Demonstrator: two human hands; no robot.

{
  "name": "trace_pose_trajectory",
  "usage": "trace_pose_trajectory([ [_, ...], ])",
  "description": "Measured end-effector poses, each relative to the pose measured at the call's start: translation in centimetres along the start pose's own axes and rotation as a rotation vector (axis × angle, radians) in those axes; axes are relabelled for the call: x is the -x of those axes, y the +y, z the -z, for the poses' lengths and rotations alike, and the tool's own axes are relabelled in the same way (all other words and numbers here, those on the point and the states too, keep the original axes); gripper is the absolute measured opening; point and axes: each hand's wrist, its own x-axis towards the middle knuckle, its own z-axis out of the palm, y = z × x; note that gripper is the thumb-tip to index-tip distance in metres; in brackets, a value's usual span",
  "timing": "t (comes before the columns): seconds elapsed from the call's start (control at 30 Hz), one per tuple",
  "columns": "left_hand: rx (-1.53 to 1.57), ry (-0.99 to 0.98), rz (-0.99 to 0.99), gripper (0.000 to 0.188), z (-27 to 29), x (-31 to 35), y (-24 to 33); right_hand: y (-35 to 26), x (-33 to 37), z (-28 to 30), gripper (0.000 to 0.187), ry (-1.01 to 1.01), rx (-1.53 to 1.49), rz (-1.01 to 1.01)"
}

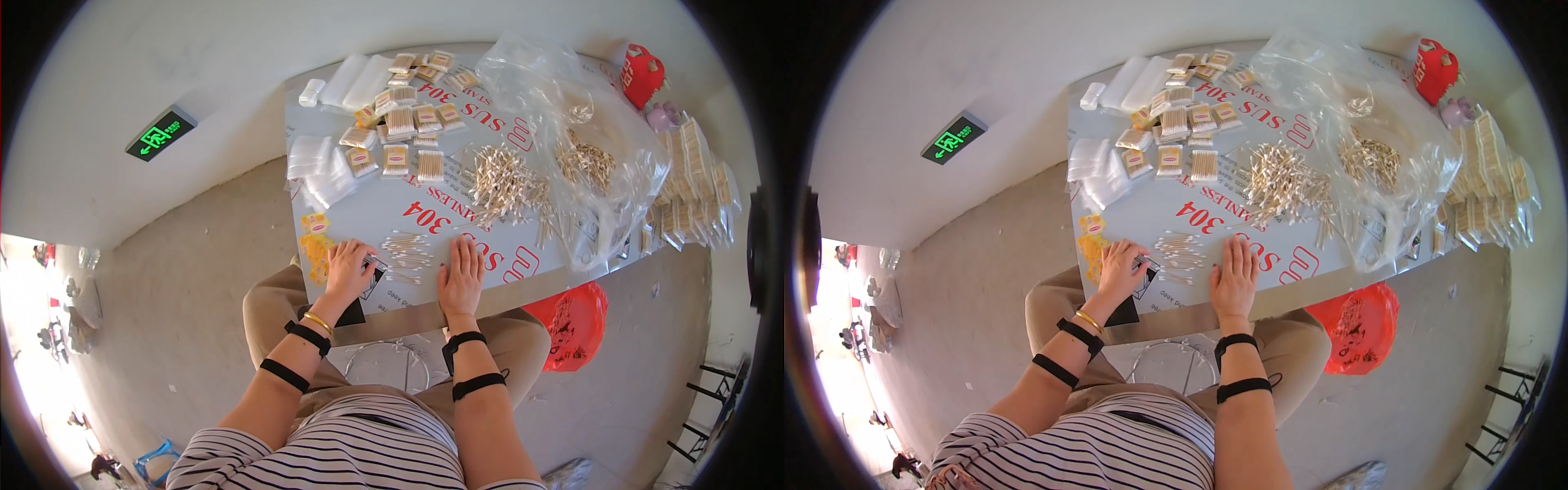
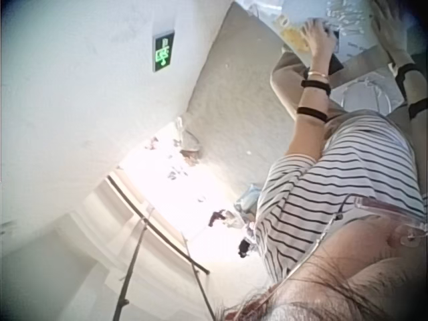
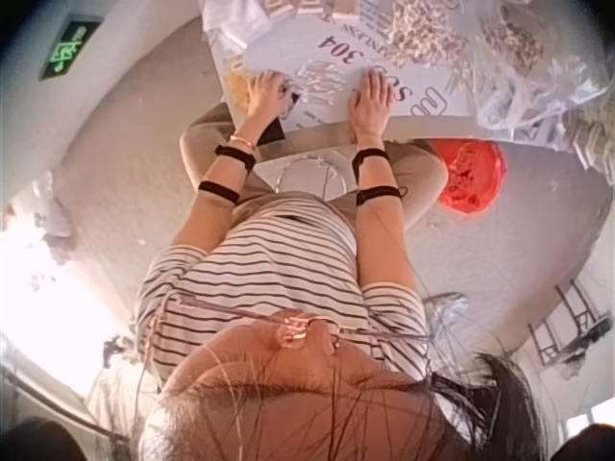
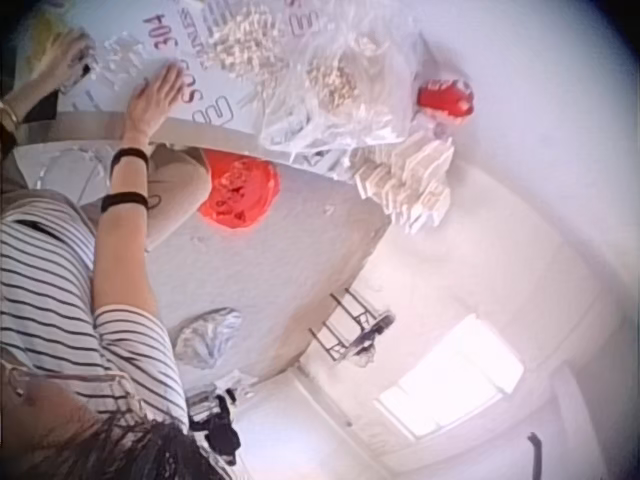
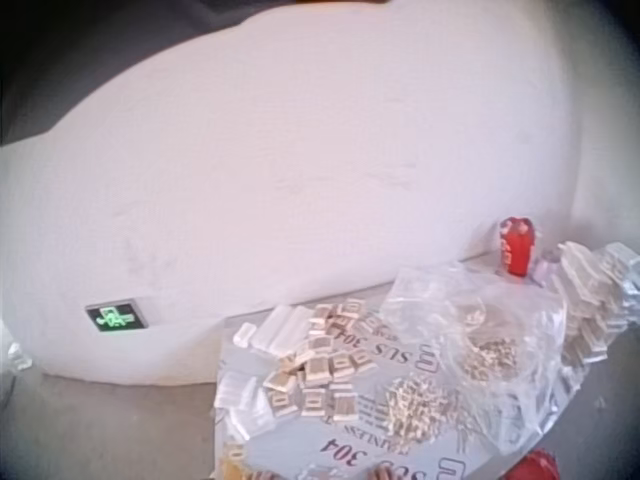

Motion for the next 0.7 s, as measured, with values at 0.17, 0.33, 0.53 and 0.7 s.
trace_pose_trajectory([
  [0.17, -0.041, -0.081, -0.066, 0.011, 0.6, -1.1, -1.2, -0.2, 0.0, -0.1, 0.060, -0.002, 0.000, 0.010],
  [0.33, -0.043, -0.131, -0.138, 0.007, 1.1, -1.7, -0.7, -0.1, 0.0, 0.1, 0.060, 0.004, 0.001, 0.009],
  [0.53, -0.046, -0.140, -0.183, 0.007, 1.4, -2.2, -0.3, -0.2, 0.0, 0.2, 0.059, 0.009, -0.004, 0.013],
  [0.7, -0.038, -0.144, -0.174, 0.006, 1.5, -2.4, 0.0, -0.2, 0.0, 0.1, 0.059, 0.013, 0.006, 0.014],
])
